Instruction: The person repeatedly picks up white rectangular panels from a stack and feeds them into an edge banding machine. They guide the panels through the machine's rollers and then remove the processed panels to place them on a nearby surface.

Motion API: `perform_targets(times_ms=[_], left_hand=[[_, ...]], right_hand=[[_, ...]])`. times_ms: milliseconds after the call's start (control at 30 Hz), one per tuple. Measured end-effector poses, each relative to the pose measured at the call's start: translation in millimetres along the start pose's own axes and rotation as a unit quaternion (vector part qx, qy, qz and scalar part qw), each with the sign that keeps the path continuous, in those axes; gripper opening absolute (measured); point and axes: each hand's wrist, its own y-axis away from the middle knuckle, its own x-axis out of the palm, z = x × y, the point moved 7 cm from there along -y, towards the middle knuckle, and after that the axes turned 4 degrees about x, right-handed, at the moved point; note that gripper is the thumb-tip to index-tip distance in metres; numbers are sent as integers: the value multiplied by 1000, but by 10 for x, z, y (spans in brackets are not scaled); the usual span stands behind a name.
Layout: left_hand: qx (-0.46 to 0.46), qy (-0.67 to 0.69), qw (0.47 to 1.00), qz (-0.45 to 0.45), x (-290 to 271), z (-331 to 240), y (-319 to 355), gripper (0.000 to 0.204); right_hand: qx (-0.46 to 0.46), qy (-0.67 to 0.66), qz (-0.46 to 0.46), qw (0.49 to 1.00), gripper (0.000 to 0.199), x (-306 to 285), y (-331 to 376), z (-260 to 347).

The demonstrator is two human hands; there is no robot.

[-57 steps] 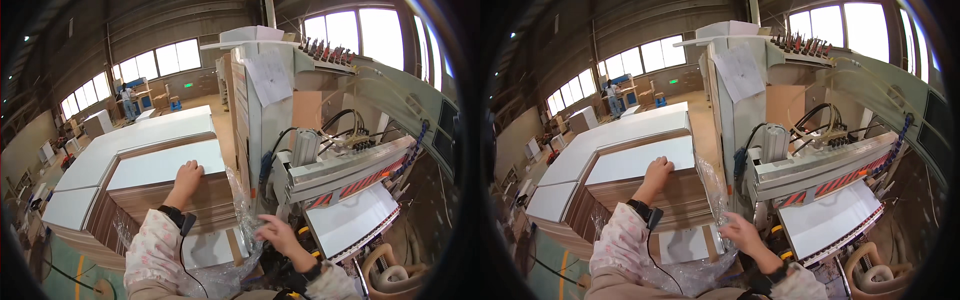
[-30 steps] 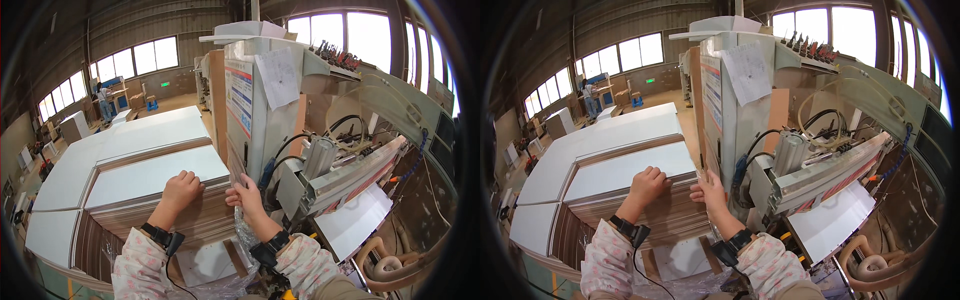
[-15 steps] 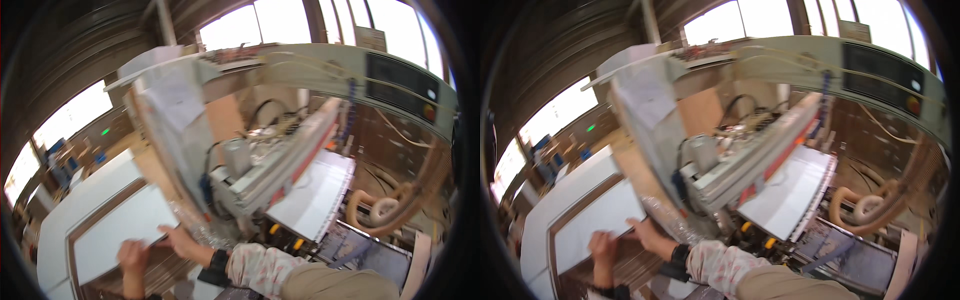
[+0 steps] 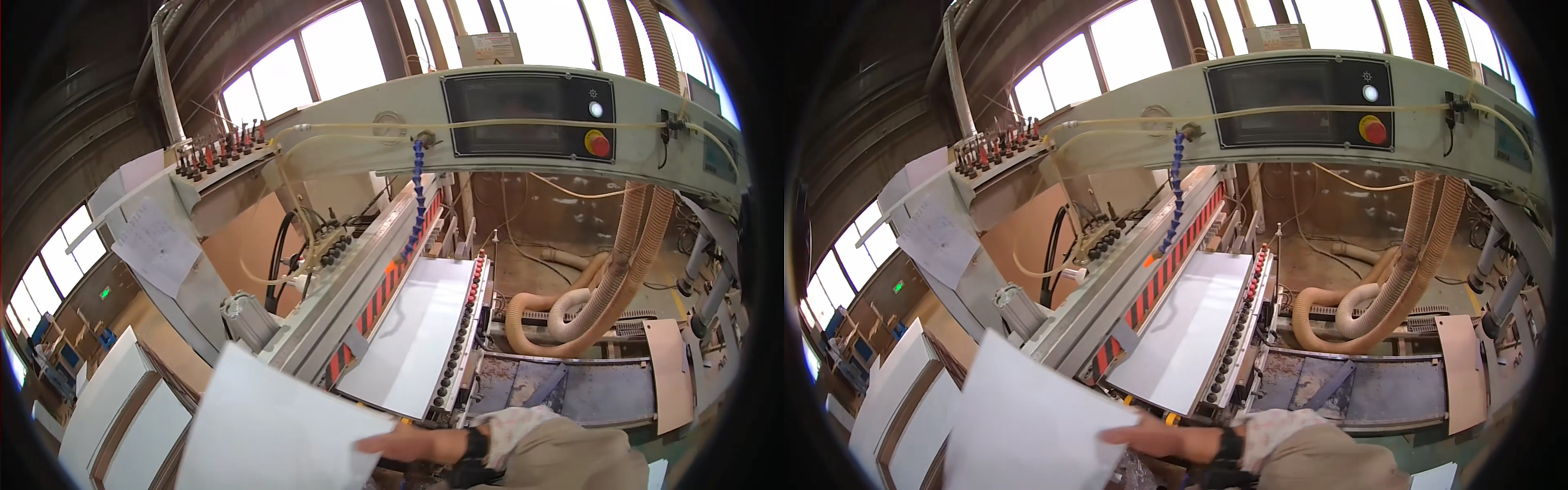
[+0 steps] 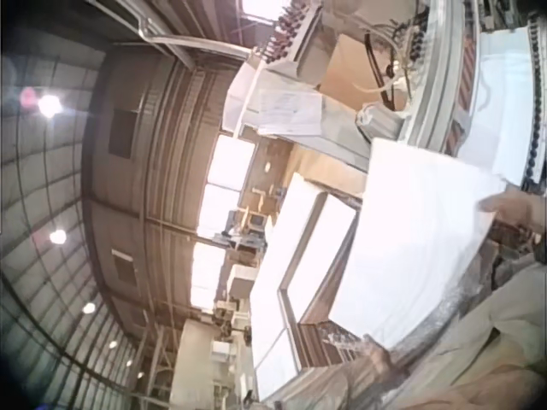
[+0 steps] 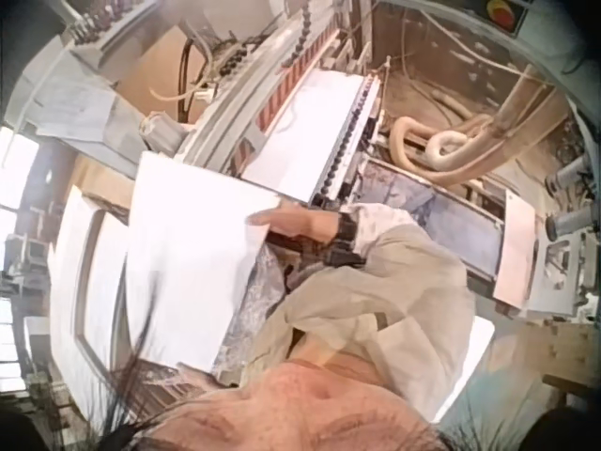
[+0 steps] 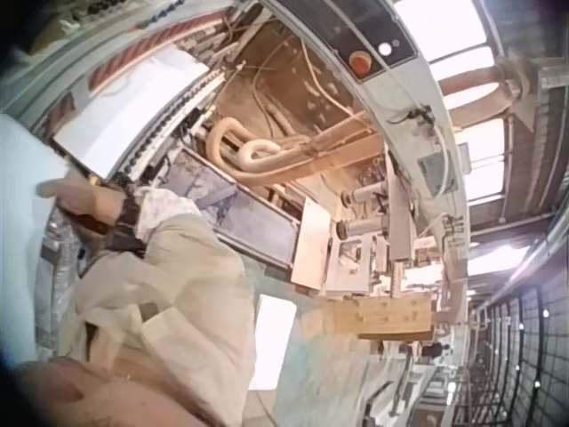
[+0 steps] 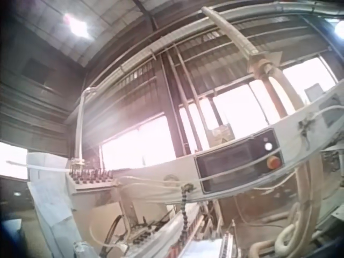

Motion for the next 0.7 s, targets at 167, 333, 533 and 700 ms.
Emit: perform_targets(times_ms=[167, 333, 533, 700], left_hand=[[-75, 73, 987, 123, 931, 82, 622, 51], [-20, 146, 941, 305, 2311, 164, 1147, 55], [35, 137, 884, 445, 3894, -389, 1648, 42], [-21, 270, 844, 462, 4052, -1405, 1820, 32]], right_hand=[[-40, -239, -205, 948, 41, -1603, 670, -452], [-197, -312, -361, 857, 43, -2735, 788, -351], [-232, 112, -642, 722, 60, -3491, 648, -396], [-199, 166, -603, 755, 78, -3125, 292, -233]])
